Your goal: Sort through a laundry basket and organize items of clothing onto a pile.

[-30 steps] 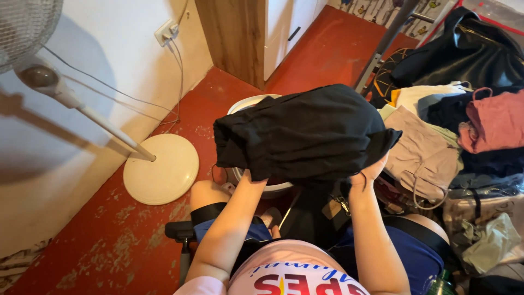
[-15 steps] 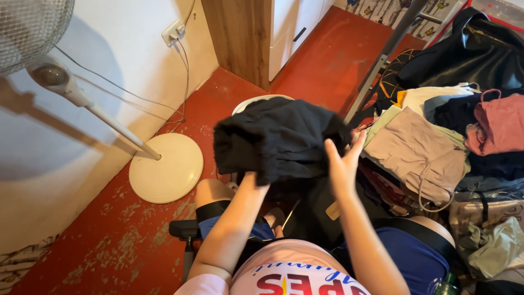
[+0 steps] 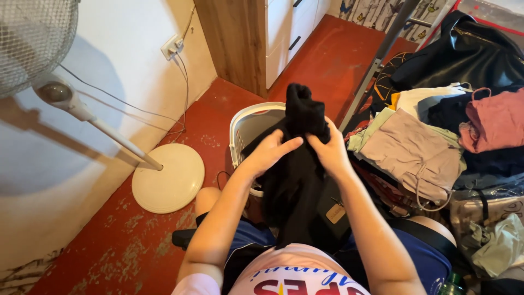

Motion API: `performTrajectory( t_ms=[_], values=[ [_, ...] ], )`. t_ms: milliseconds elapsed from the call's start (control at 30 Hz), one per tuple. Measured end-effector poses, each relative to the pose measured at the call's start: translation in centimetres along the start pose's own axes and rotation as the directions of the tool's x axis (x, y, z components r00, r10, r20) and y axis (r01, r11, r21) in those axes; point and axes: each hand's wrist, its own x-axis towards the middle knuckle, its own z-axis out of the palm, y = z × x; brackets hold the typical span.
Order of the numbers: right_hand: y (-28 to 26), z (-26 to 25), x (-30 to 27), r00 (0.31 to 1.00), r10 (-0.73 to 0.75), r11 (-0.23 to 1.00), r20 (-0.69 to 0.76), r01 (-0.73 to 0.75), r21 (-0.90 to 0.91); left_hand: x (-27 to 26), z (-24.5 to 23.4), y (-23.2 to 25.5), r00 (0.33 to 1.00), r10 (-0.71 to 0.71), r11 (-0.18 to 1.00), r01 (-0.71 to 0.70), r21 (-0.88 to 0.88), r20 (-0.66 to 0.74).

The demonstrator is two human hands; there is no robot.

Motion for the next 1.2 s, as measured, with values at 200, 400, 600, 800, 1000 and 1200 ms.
performTrajectory(
  t_ms=[200,400,600,800,1000,1200],
  values=[
    [-7.8,-0.7,-0.7,0.840,-0.094,0.957,0.534,0.225,-0.185,-3.0,5.8,9.1,0.954,0.256,0.785,-0.113,0.609,-0.153],
    [-5.0,-5.3,3.2,0.951,-0.084,0.959,0.298,0.158,-0.235,0.3,1.1,8.8,0.818,0.445,0.634,-0.001,0.773,-0.364],
    [-9.1,-9.3,6.5,0.929,-0.342,0.876,0.141,0.369,-0.310,1.5,-5.9,11.9,0.742,0.651,0.703,-0.510,0.495,-0.160],
    [-8.5,-10.1,9.5,0.922,-0.367,0.868,0.125,0.387,-0.312,2.1,-6.7,13.4,0.775,0.616,0.725,-0.487,0.487,-0.142],
    [-7.4,-9.7,9.6,0.911,-0.400,0.821,0.103,0.406,-0.400,0.5,-5.5,15.5,0.713,0.681,0.668,-0.511,0.540,-0.167],
    [-10.8,-7.5,6.9,0.941,-0.289,0.895,0.176,0.331,-0.298,0.1,-6.7,15.5,0.658,0.709,0.630,-0.427,0.649,-0.255]
  ],
)
